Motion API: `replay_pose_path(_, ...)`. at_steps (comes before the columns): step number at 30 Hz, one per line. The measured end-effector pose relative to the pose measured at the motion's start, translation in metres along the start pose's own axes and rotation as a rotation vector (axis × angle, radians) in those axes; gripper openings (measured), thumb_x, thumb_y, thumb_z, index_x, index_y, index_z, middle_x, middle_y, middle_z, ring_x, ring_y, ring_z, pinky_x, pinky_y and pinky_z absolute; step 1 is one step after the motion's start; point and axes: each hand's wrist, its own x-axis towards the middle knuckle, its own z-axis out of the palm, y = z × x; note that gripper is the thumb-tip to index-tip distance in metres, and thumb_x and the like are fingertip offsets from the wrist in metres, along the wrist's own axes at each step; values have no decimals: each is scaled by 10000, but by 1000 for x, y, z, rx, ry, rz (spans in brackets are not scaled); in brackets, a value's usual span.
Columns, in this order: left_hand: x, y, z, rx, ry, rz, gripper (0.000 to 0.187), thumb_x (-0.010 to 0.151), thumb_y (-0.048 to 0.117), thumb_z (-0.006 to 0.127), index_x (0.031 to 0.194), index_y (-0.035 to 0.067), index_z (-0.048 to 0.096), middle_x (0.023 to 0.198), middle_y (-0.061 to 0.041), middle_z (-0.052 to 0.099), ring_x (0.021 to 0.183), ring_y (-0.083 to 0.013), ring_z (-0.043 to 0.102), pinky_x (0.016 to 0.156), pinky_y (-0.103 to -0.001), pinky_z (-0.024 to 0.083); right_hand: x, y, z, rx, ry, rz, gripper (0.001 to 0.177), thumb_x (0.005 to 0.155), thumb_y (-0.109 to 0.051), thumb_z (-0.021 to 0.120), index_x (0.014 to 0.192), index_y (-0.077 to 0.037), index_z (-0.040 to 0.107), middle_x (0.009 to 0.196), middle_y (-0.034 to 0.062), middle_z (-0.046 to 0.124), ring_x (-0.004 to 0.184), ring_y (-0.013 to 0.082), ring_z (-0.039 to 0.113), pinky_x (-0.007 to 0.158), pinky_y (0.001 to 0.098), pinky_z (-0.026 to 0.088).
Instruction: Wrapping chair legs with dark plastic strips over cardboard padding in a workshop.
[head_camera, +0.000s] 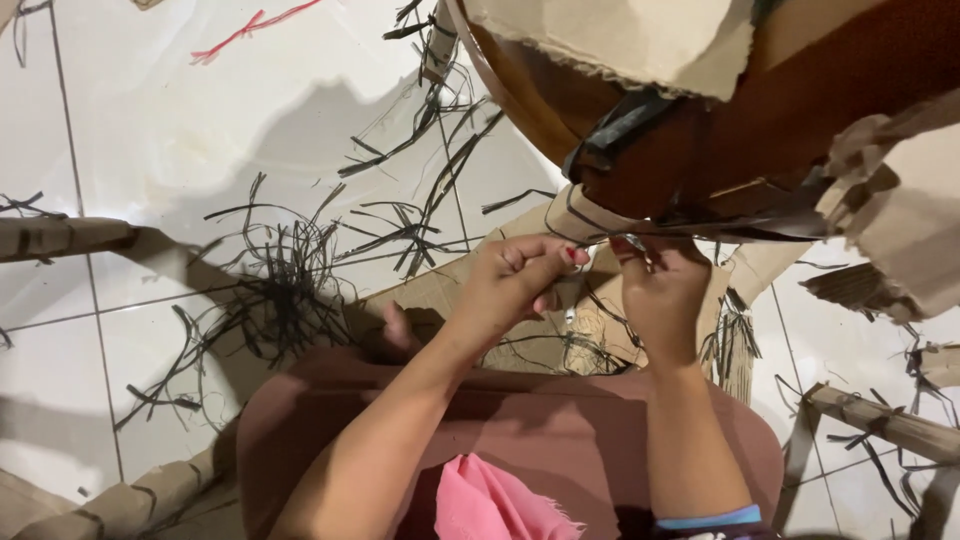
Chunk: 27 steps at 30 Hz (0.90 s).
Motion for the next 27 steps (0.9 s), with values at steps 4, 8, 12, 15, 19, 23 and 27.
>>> replay_pose_path(4,-6,9,7,-42,78,-39,186,940,178,718,1015,15,765,493,-58,592,443,-97,571,418,-185,441,17,-32,-1,58,-9,71,77,864,119,753,890,48,742,751,146,671,779,247,676,837,401,556)
replay_pose_path(8,-8,7,9,105,177,-21,184,894,229,773,1006,84,797,696,-92,720,554,-183,730,434,-258,591,11,-39,-21,178,-142,173,94,902,118,712,960,49,739,754,141,699,647,174,697,727,316,593)
replay_pose_path(12,2,-5,10,235,182,153,170,864,205,823,1004,110,808,867,-113,748,589,-190,726,418,-266,595,19,-79,-27,228,-189,242,93,894,98,714,978,61,732,782,130,712,672,165,691,706,315,600)
replay_pose_path(15,-2,2,14,257,199,155,181,860,186,818,1026,112,807,861,-86,755,583,-166,712,413,-284,615,16,-93,-23,250,-225,293,85,888,88,717,965,56,732,764,118,707,677,150,681,690,311,597)
replay_pose_path(19,-6,14,19,220,198,5,184,854,199,810,1020,120,814,716,-63,759,573,-98,661,443,-220,589,10,-99,0,87,-163,168,94,833,44,791,912,0,766,723,76,684,648,117,653,606,241,540)
replay_pose_path(23,-5,15,14,100,178,-91,288,799,150,833,1061,40,787,698,-96,756,537,-131,695,455,-211,583,6,-92,8,-76,-116,45,94,812,11,819,886,-30,779,710,108,702,633,166,669,585,245,541)
replay_pose_path(27,-5,14,16,47,174,-109,265,828,128,791,1066,13,778,736,-92,769,539,-133,697,444,-205,573,11,-97,2,34,-180,201,39,912,-49,765,881,-42,788,662,70,723,589,65,593,571,243,539)
